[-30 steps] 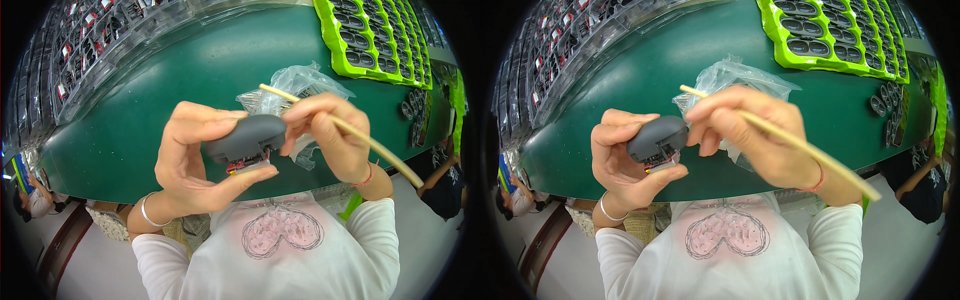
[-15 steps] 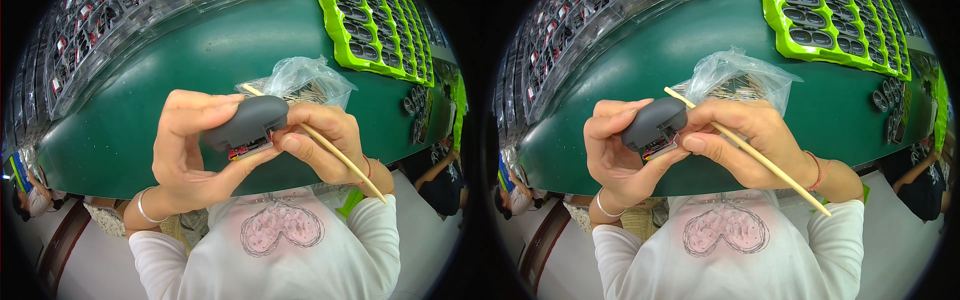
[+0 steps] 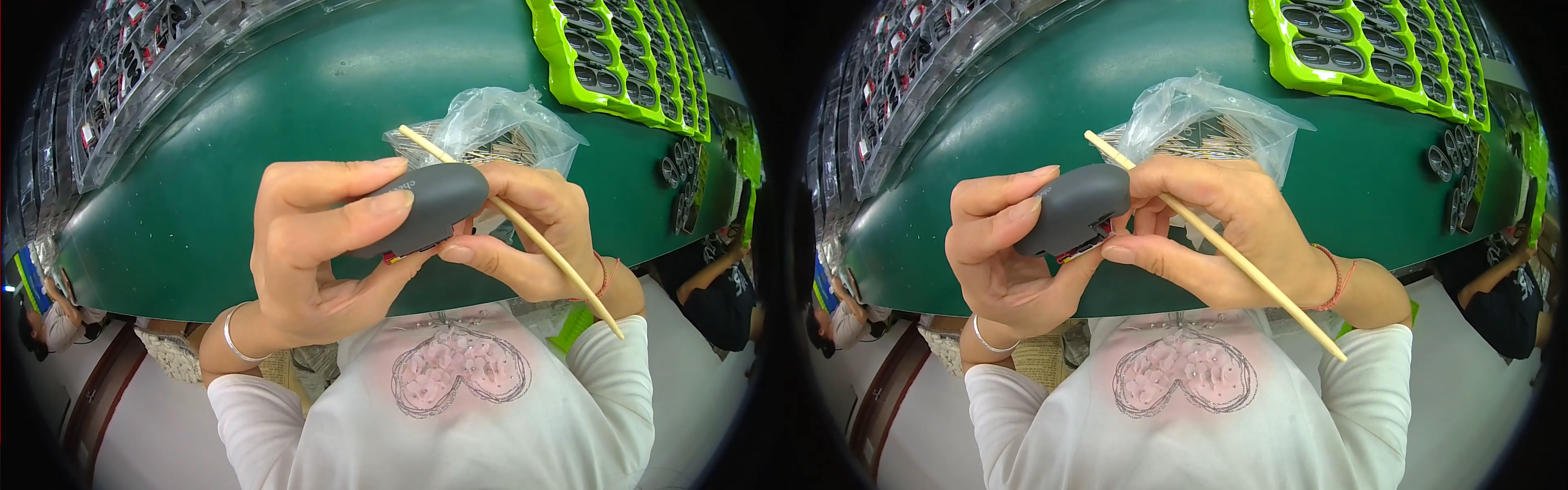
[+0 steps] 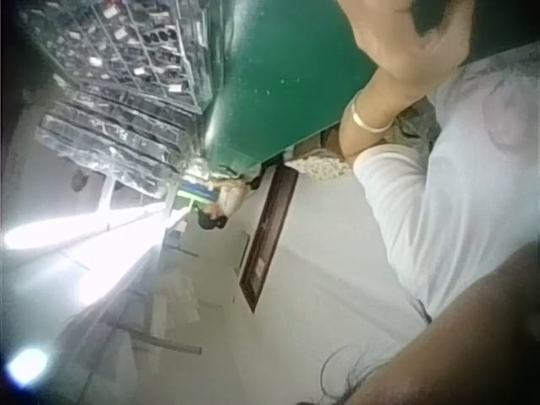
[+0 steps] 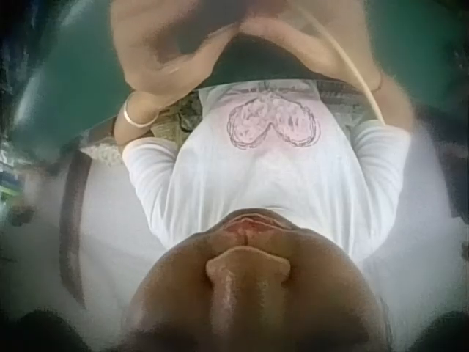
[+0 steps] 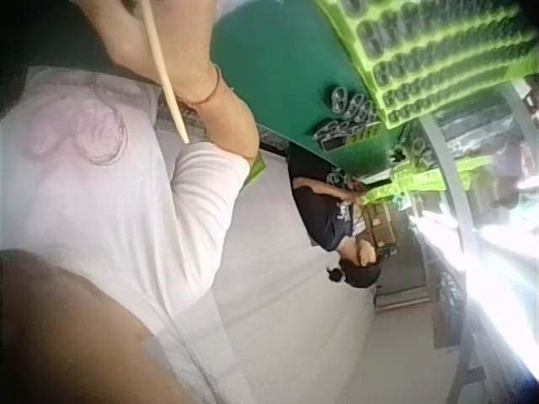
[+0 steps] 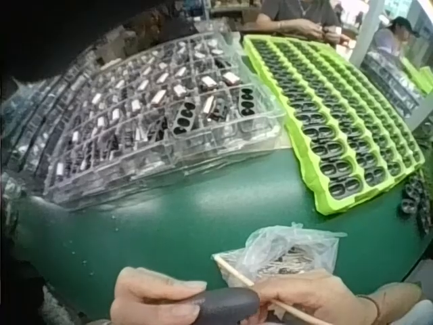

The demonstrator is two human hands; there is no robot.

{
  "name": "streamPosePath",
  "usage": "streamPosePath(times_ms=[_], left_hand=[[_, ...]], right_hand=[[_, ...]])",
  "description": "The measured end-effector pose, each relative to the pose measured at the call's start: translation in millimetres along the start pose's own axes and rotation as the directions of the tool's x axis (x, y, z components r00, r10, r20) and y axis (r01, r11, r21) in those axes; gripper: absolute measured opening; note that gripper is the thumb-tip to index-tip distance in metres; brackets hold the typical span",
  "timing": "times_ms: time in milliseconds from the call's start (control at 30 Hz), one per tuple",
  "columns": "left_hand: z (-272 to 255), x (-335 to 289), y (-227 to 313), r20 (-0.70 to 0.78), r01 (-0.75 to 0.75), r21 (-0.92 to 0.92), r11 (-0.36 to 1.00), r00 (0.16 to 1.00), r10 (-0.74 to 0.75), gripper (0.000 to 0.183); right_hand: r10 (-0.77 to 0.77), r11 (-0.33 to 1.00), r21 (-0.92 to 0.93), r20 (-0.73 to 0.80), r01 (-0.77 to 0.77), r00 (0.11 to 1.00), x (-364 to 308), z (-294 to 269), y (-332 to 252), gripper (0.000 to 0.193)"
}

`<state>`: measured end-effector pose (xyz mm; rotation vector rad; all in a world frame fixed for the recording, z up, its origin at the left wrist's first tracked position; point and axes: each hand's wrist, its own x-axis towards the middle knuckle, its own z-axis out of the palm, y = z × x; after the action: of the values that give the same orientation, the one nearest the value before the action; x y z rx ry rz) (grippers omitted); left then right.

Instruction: The person assembles small battery-powered electronic devices by hand, taking batteries, circuit boards, and other components from a component tray and fitting them into plastic casings using a wooden pick.

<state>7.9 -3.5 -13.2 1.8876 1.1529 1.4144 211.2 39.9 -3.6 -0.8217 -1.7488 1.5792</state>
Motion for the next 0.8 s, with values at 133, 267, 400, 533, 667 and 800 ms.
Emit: streamPosePath(times_ms=[133, 267, 400, 533, 667, 800], left_hand=[[-5, 1, 3, 0.072, -0.005, 0.049, 0.999, 0.997, 0.001, 0.064], [-7, 1, 4, 0.130, 0.003, 0.067, 0.998, 0.991, -0.012, 0.066], [-7, 0, 3, 0.131, 0.009, 0.052, 0.999, 0.991, -0.016, 0.066], [-1, -2, -1, 0.070, -0.005, 0.028, 1.000, 0.998, 0.003, 0.064], [4, -2, -6, -0.013, -0.104, 0.061, 0.993, 0.994, 0.105, 0.060], [4, -3, -6, -0.022, -0.136, 0.096, 0.986, 0.990, 0.138, 0.059]], right_hand=[[-0.019, 1.000, -0.014, -0.010, 0.019, 1.000, -1, -1, 1, 0.026], [-0.015, 1.000, -0.013, -0.003, 0.015, 1.000, 0, 0, 1, 0.026], [-0.013, 1.000, -0.010, -0.011, 0.013, 1.000, -1, 0, 1, 0.026], [-0.020, 0.999, -0.026, -0.008, 0.019, 1.000, -1, -1, 0, 0.026], [-0.026, 0.999, -0.043, 0.004, 0.026, 1.000, 0, -1, 0, 0.026], [0.022, 0.997, -0.080, 0.061, -0.017, 0.998, 0, -4, -2, 0.031]])
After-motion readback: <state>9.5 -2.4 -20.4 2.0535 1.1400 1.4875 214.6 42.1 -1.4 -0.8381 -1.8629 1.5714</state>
